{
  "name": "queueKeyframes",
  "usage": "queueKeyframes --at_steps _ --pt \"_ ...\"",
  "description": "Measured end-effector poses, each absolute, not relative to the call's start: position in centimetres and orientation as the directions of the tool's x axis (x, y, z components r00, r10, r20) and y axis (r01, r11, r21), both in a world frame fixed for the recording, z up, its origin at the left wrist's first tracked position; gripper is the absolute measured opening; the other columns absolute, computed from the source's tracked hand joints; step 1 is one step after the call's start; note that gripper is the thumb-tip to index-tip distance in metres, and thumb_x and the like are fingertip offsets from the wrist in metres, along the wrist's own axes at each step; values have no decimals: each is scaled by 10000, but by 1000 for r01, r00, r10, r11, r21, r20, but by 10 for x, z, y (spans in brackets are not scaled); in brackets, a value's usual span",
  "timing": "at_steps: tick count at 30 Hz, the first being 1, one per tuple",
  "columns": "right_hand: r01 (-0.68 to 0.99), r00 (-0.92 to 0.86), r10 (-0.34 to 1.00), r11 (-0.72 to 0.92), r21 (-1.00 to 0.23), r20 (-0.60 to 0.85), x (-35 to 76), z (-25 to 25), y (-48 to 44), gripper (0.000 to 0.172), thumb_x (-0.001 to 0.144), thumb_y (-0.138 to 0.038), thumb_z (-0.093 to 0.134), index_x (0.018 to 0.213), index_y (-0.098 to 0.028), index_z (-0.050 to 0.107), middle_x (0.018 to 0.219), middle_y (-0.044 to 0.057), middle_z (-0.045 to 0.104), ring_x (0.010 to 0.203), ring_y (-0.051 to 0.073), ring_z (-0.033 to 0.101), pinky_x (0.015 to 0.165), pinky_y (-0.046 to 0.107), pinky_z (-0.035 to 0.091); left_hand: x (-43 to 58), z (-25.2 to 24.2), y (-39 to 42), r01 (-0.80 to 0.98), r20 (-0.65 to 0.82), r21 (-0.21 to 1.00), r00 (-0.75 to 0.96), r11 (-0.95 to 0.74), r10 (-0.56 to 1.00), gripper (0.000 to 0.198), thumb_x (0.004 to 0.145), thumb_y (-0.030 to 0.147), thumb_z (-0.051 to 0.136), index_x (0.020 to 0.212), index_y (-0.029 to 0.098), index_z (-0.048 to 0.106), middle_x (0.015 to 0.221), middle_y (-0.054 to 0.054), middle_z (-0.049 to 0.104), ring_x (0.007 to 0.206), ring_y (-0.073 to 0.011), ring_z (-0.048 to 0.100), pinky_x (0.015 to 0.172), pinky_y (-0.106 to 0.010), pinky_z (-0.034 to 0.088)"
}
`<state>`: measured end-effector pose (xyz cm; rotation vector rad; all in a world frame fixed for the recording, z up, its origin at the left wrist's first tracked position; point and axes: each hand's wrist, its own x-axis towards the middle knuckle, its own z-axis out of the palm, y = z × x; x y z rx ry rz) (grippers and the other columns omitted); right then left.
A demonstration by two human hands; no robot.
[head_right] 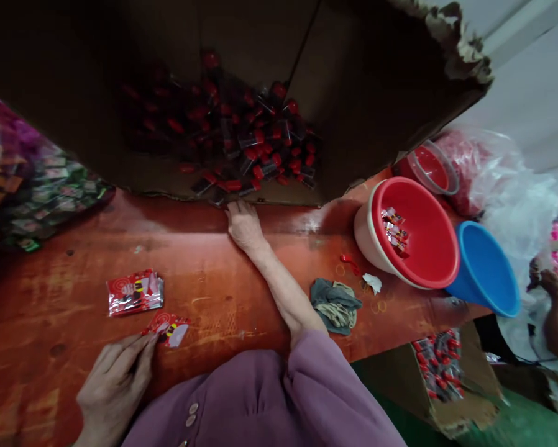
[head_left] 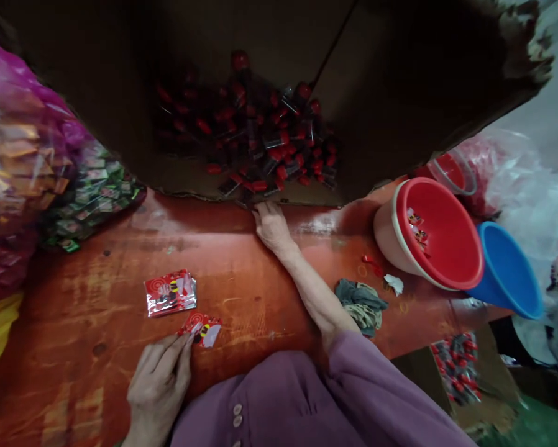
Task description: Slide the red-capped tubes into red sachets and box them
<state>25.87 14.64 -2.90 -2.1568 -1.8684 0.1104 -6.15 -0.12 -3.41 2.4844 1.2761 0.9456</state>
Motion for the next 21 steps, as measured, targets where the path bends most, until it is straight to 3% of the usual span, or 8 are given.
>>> queueKeyframes --at_steps 5,10,21 --pt "892 393 892 -311 -330 222 309 -30 139 294 981 -247 400 1075 -147 660 1095 186 669 1049 338 560 953 527 441 -60 -35 -2 655 450 472 397 -590 800 174 850 52 692 980 160 655 858 -42 695 738 -140 638 743 -284 529" --pt "919 258 950 -185 -349 178 332 -41 154 266 954 -181 428 1024 -197 684 1035 124 695 1009 291 583 997 484 439 -57 -34 1 644 457 486 390 -591 800 170 847 47 691 968 160 655 837 -34 706 733 -135 649 742 -277 535" --pt "957 88 995 -70 -282 54 335 -39 145 433 893 15 373 1175 -121 672 1115 152 667 1085 262 568 1053 446 429 -56 -25 6 625 491 418 455 -660 743 191 817 2 706 948 129 651 808 -52 692 709 -152 624 705 -300 511"
